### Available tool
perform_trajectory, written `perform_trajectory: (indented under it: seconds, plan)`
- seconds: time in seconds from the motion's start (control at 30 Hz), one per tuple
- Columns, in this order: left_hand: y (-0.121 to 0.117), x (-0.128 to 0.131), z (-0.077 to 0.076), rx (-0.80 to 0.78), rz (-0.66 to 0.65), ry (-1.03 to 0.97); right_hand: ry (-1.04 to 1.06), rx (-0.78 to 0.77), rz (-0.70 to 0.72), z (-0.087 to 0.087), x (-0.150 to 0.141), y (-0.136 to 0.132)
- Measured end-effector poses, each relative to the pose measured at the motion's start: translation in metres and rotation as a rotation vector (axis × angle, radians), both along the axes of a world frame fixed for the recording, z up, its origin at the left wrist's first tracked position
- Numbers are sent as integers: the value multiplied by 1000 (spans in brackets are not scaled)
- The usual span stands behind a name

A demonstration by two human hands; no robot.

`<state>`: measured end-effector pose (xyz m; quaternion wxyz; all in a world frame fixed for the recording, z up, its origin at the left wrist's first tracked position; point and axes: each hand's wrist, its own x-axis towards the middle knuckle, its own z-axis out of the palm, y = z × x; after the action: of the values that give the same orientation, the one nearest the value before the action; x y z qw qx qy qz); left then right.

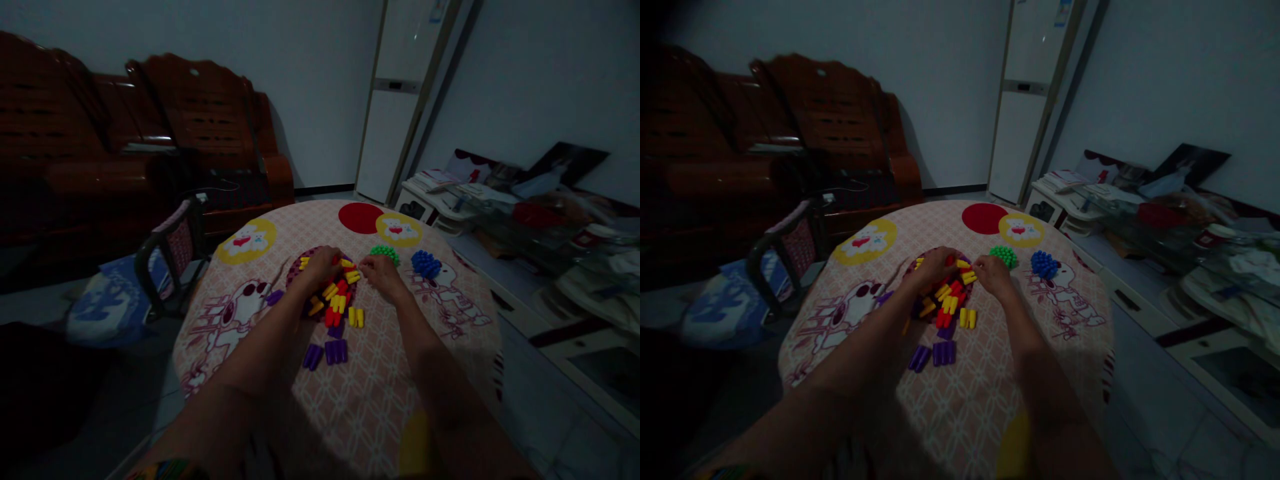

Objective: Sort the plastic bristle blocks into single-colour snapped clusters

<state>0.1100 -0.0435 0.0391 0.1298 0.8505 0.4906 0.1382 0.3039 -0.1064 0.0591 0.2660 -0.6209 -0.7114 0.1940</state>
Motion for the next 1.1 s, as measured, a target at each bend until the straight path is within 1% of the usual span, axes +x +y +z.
perform_trajectory:
  seconds: [0.1,0.2,0.33,0.47,0.57,0.67,0.77,0.87,0.97,1.03,1.1]
  plan:
    - [-25,-8,-3,64,-53,-144,8,9,-43,-17,2,-19]
    - [-42,-15,-4,92,-71,-256,81,38,-96,-37,7,-33]
    - [-54,-21,-7,106,-39,-402,179,116,-135,-58,11,-42]
    - [-60,-26,-12,55,30,-549,238,215,-181,-70,8,-47]
    - [-61,-30,-12,-14,6,-571,283,259,-194,-74,4,-49]
    - [-59,-37,-11,-13,15,-539,321,261,-184,-75,1,-50]
    - [-56,-44,-10,23,21,-494,342,248,-117,-70,-8,-49]
    - [-56,-44,-11,41,-25,-461,333,239,-31,-62,-20,-46]
    - [-56,-42,-13,34,-54,-488,312,205,-6,-59,-31,-41]
    - [-56,-45,-13,32,-27,-502,368,151,-3,-61,-33,-38]
    - [-55,-51,-12,48,38,-509,504,86,-27,-64,-31,-36]
